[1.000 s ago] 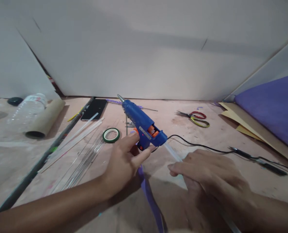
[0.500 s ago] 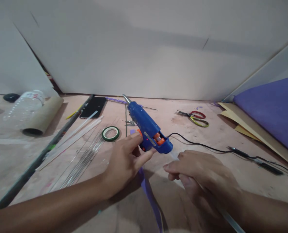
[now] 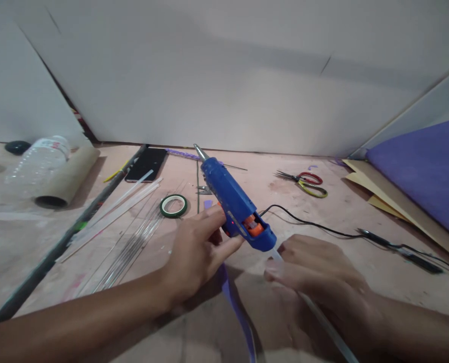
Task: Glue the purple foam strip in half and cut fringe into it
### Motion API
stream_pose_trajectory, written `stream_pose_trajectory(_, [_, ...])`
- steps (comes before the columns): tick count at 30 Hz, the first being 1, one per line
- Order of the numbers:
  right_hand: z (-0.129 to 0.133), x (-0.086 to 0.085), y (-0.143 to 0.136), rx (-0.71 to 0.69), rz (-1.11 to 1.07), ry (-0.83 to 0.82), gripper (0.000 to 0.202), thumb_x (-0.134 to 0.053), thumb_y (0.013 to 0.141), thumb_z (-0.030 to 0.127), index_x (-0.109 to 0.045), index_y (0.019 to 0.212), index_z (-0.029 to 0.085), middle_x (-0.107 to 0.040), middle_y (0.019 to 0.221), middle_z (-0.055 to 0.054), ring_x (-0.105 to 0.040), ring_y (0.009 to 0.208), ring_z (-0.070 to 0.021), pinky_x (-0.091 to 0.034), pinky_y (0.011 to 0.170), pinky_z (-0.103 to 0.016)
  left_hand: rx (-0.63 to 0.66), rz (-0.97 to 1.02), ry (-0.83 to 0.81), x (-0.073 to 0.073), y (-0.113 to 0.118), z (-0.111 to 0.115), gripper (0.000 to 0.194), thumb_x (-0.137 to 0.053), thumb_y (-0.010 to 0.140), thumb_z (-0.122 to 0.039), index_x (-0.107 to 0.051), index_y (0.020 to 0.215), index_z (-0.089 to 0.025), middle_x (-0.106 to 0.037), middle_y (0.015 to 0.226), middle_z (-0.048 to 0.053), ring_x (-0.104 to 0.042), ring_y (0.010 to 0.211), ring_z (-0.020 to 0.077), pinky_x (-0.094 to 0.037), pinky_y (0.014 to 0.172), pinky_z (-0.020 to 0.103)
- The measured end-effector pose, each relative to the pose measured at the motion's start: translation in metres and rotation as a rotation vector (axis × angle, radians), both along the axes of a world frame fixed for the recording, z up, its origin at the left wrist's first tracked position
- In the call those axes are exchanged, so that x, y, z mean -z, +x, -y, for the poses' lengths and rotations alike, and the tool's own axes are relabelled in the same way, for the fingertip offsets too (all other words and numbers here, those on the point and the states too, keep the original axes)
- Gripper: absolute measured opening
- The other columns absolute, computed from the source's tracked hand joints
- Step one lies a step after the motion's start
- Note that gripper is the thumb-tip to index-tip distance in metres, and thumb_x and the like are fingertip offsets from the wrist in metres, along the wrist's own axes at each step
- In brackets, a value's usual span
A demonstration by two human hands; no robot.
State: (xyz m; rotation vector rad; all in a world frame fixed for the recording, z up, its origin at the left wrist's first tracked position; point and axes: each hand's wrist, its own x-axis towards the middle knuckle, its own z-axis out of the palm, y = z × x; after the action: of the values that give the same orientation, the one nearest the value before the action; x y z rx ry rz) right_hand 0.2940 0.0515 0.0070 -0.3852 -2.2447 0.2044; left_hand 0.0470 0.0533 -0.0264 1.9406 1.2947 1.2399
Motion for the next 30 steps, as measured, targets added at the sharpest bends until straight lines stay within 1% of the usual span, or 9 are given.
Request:
stream_pose_trajectory(3, [-0.006,0.015,-0.003,0.035,-0.192,-0.203,0.050,-0.075,0.101,0.018,-0.066,0.150,0.026,-0.079,0.114,-0.004,-0.079,0.097,-0.0209,-0.067,0.090,-0.034,0.023,-0.048,0.030,0.002,0.003,0.002,0.021,-0.077,0.107,-0.040,-0.082,0.096,-0.024,-0.083,0.093,0.006,-0.074,0.079,0.0224,-0.053,0.070,0.032])
stream_pose_trajectory(5, [-0.011,0.020,-0.007,0.047,-0.173,-0.343,0.077,-0.084,0.099,0.027,-0.054,0.170,0.027,-0.074,0.147,-0.013,-0.077,0.130,-0.0287,-0.067,0.110,-0.044,0.064,-0.099,0.050,0.002,0.007,0.004,0.023,-0.077,0.108,-0.041,-0.081,0.093,-0.024,-0.081,0.089,0.005,-0.074,0.078,0.0224,-0.053,0.070,0.032])
stream_pose_trajectory(7, [-0.016,0.022,-0.010,-0.019,-0.114,-0.422,0.079,-0.088,0.100,0.030,-0.055,0.171,0.028,-0.070,0.159,-0.016,-0.071,0.145,-0.0329,-0.063,0.121,-0.052,0.133,-0.174,0.068,-0.001,0.011,0.005,0.022,-0.076,0.109,-0.043,-0.083,0.099,-0.025,-0.082,0.092,0.006,-0.077,0.083,0.0248,-0.058,0.075,0.035])
stream_pose_trajectory(10, [-0.022,0.021,-0.010,0.006,-0.208,-0.467,0.044,-0.087,0.102,0.028,-0.075,0.144,0.029,-0.079,0.143,-0.011,-0.076,0.134,-0.0302,-0.064,0.116,-0.049,0.202,-0.309,0.076,-0.008,0.007,0.002,0.030,-0.072,0.110,-0.046,-0.083,0.129,-0.025,-0.086,0.126,0.013,-0.081,0.118,0.0355,-0.065,0.102,0.049])
stream_pose_trajectory(14, [-0.040,0.022,0.009,0.150,-0.412,-0.559,0.027,-0.073,0.110,0.039,-0.074,0.134,0.027,-0.083,0.123,-0.007,-0.082,0.100,-0.0227,-0.070,0.090,-0.040,0.169,-0.504,0.013,-0.009,-0.022,-0.006,0.043,-0.061,0.112,-0.035,-0.074,0.149,-0.017,-0.076,0.156,0.022,-0.068,0.149,0.0440,-0.053,0.129,0.068])
stream_pose_trajectory(17, [-0.059,0.019,0.036,0.252,-0.453,-0.600,0.018,-0.073,0.104,0.034,-0.078,0.119,0.024,-0.077,0.091,0.000,-0.068,0.068,-0.0165,-0.061,0.066,-0.032,0.163,-0.639,-0.039,-0.001,-0.047,-0.007,0.056,-0.058,0.116,-0.044,-0.070,0.158,-0.010,-0.065,0.172,0.029,-0.059,0.162,0.0494,-0.046,0.136,0.073])
stream_pose_trajectory(20, [-0.071,0.018,0.061,0.385,-0.473,-0.620,0.005,-0.077,0.096,0.025,-0.080,0.099,0.022,-0.065,0.071,0.003,-0.055,0.057,-0.0143,-0.047,0.053,-0.028,0.204,-0.731,-0.049,0.006,-0.056,-0.005,0.074,-0.050,0.121,-0.060,-0.057,0.175,-0.009,-0.047,0.188,0.028,-0.042,0.178,0.0479,-0.033,0.146,0.070])
stream_pose_trajectory(26, [-0.073,0.035,0.071,0.460,-0.423,-0.583,0.011,-0.086,0.091,0.031,-0.081,0.099,0.025,-0.076,0.081,-0.001,-0.060,0.058,-0.0161,-0.048,0.051,-0.029,0.335,-0.796,-0.007,0.015,-0.023,-0.022,0.082,-0.042,0.124,-0.068,-0.043,0.185,-0.013,-0.035,0.195,0.022,-0.033,0.184,0.0383,-0.025,0.150,0.059])
stream_pose_trajectory(30, [-0.073,0.049,0.065,0.438,-0.361,-0.555,0.008,-0.086,0.099,0.031,-0.080,0.100,0.025,-0.080,0.083,-0.003,-0.069,0.062,-0.0195,-0.056,0.055,-0.031,0.338,-0.770,0.017,0.011,-0.003,-0.029,0.076,-0.040,0.124,-0.061,-0.049,0.181,-0.012,-0.042,0.193,0.023,-0.037,0.181,0.0432,-0.025,0.148,0.068])
